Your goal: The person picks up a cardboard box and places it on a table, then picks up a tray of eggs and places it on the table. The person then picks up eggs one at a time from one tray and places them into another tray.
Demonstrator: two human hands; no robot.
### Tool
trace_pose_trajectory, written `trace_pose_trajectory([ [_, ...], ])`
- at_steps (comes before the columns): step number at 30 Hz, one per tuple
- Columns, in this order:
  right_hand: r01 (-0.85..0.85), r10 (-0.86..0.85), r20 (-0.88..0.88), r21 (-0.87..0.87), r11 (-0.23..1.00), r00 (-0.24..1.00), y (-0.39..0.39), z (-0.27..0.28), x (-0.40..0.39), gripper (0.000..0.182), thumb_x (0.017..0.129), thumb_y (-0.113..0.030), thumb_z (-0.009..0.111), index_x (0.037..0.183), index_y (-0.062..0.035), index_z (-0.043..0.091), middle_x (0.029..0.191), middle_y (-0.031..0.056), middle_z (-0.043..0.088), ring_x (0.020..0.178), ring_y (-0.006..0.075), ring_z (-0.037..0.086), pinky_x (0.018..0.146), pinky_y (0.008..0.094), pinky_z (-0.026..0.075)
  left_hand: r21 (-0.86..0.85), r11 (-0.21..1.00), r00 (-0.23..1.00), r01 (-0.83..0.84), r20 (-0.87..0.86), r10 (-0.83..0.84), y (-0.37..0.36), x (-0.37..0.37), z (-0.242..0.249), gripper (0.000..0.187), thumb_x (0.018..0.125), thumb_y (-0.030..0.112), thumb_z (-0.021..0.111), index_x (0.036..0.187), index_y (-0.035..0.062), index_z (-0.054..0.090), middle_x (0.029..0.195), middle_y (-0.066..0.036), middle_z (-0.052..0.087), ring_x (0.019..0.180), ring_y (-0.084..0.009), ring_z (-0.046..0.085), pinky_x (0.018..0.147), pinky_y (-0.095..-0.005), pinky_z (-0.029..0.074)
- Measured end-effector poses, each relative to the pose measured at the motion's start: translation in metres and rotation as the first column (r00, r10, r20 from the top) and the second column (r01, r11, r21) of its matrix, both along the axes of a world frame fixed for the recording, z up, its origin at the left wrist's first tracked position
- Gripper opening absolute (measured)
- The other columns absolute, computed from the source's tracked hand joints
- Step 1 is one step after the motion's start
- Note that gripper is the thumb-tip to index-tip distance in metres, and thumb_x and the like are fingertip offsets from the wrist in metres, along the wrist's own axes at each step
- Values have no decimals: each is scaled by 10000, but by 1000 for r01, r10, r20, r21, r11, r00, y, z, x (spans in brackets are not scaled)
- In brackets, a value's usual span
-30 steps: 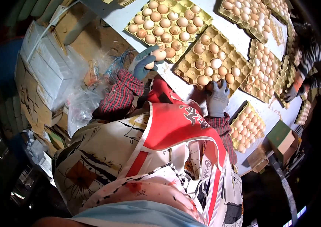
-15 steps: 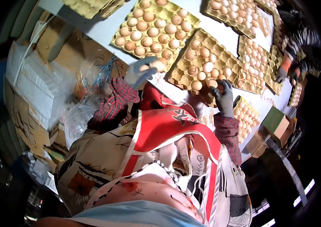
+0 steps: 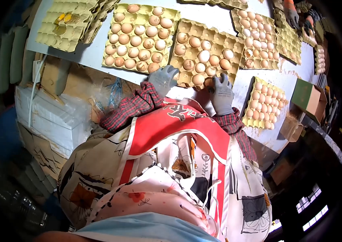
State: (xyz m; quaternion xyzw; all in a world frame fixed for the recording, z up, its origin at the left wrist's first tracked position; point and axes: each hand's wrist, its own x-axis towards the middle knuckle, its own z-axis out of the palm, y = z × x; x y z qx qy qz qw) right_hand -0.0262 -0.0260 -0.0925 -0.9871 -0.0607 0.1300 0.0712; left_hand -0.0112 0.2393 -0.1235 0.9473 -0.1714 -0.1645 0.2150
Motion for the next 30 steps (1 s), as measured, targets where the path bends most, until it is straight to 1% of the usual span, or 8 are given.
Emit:
trace_pose_trajectory([
  [3,42,-42,57,-6,999,998,6,-5,-6,478,804,-187,769,1249,-133,603,1370,176,516,1172,383,575,955,459,505,28,999,999,38,5,-38,0,4,2,439,860,325,720,1224,116,593,1087,-103,585,1020,-281,631,843,-387,541],
  [7,235,-275,29,440,867,961,-17,-11,-4,409,822,-194,782,1209,-123,673,1319,163,582,1167,341,609,961,413,504,-398,890,975,-222,-103,197,6,10,15,381,901,302,704,1201,80,627,1195,-145,614,1091,-357,604,912,-436,515],
  [11,202,-351,73,703,682,934,-16,-5,31,389,871,-112,702,1252,-56,649,1183,152,692,1097,317,660,976,375,504,-504,857,937,-112,234,259,-23,40,3,319,935,198,627,1214,44,617,1193,-195,610,1081,-379,597,933,-466,496],
  [14,149,-276,186,504,851,943,-7,-20,65,461,886,-213,690,1327,-105,612,1247,134,666,1080,316,667,921,388,526,-197,977,921,82,391,1,-28,40,-23,406,875,180,629,1268,81,600,1245,-141,602,1149,-340,570,942,-463,470],
  [19,69,-124,223,237,969,967,6,-14,108,464,923,-344,665,1339,-152,594,1266,94,653,1079,329,658,899,419,531,-356,934,938,-19,317,140,-8,3,6,489,922,302,627,1361,100,558,1355,-140,555,1287,-353,493,1081,-493,386],
  [24,26,-27,26,50,998,999,12,-14,138,487,929,-431,638,1322,-147,594,1260,77,638,1082,340,651,907,447,528,-274,945,905,-177,333,266,61,-12,20,450,873,275,699,1266,75,610,1290,-135,597,1221,-329,551,1013,-481,450],
  [28,121,-123,166,19,992,979,12,-8,144,501,917,-453,650,1303,-137,602,1246,112,628,1084,331,648,904,441,527,-321,885,884,-336,217,414,119,17,35,373,875,210,723,1206,60,642,1178,-160,642,1052,-360,627,910,-452,515],
  [30,40,-146,326,310,950,934,16,-9,154,392,922,-379,666,1196,-99,674,1159,119,657,1014,315,670,862,410,537,-466,833,840,-300,285,462,134,54,16,342,913,231,677,1204,56,639,1137,-182,656,1012,-374,648,880,-445,532],
])
